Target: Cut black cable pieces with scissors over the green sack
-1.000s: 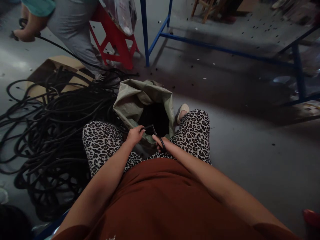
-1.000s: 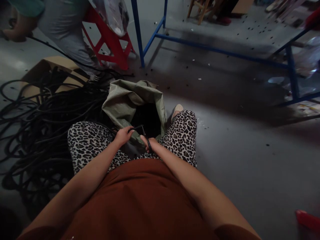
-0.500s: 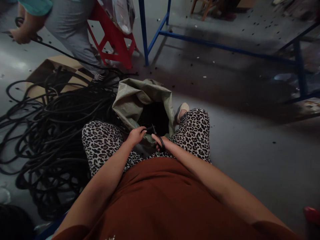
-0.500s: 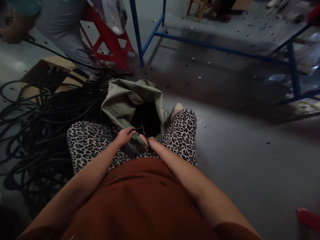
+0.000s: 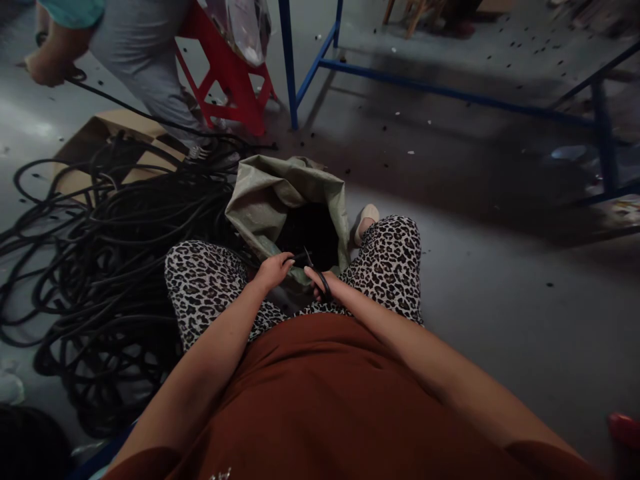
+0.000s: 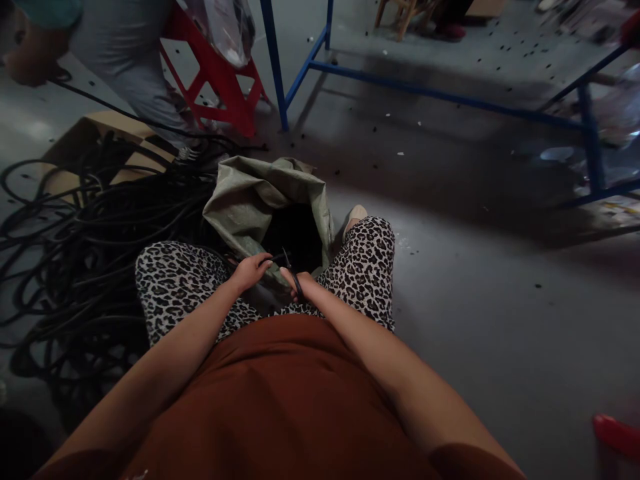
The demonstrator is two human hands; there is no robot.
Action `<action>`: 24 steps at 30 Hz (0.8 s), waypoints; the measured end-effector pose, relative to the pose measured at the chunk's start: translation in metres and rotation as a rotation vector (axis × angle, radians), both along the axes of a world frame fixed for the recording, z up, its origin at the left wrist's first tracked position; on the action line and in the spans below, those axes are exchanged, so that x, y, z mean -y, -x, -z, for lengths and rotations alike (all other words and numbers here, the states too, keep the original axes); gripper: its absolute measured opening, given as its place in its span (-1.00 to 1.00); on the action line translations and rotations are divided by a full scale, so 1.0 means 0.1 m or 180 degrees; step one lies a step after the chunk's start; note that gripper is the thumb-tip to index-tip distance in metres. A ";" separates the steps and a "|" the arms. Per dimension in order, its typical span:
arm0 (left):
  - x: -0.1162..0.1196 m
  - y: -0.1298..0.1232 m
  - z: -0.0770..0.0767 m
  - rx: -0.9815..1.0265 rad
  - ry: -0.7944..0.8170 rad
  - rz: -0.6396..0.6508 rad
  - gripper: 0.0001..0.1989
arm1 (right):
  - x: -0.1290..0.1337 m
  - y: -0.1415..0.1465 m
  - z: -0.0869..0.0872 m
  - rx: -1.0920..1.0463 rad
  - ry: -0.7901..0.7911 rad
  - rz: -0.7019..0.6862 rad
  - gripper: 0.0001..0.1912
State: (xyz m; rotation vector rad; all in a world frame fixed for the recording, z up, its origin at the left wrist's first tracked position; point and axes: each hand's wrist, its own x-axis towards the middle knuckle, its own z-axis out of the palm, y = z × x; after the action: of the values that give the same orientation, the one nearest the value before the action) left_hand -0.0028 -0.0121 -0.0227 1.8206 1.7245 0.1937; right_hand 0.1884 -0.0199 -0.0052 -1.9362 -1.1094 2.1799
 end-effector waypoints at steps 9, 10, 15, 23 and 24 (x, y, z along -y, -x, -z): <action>0.01 0.02 -0.07 0.0075 -0.0114 -0.0243 -0.63 | 0.00 -0.01 0.04 0.0028 -0.0279 0.0278 -0.48; 0.01 0.02 -0.07 0.0062 -0.0112 -0.0240 -0.65 | 0.00 -0.01 0.04 0.0084 -0.0296 0.0264 -0.48; 0.01 0.01 -0.05 -0.0072 -0.0107 -0.0136 -0.71 | 0.00 -0.01 0.03 0.0402 -0.0292 0.0061 -0.47; 0.01 0.02 -0.02 -0.0400 0.0038 0.0000 -0.71 | 0.01 -0.01 0.06 0.0530 -0.0307 -0.0105 -0.47; 0.01 0.03 -0.02 -0.0419 0.0038 -0.0012 -0.70 | 0.00 -0.02 0.05 0.0517 -0.0265 -0.0044 -0.48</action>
State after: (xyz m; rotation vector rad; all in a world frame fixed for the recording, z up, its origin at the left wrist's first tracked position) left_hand -0.0055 -0.0131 -0.0208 1.8578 1.8146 0.0658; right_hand 0.1900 -0.0203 -0.0102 -2.1063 -1.2177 1.9779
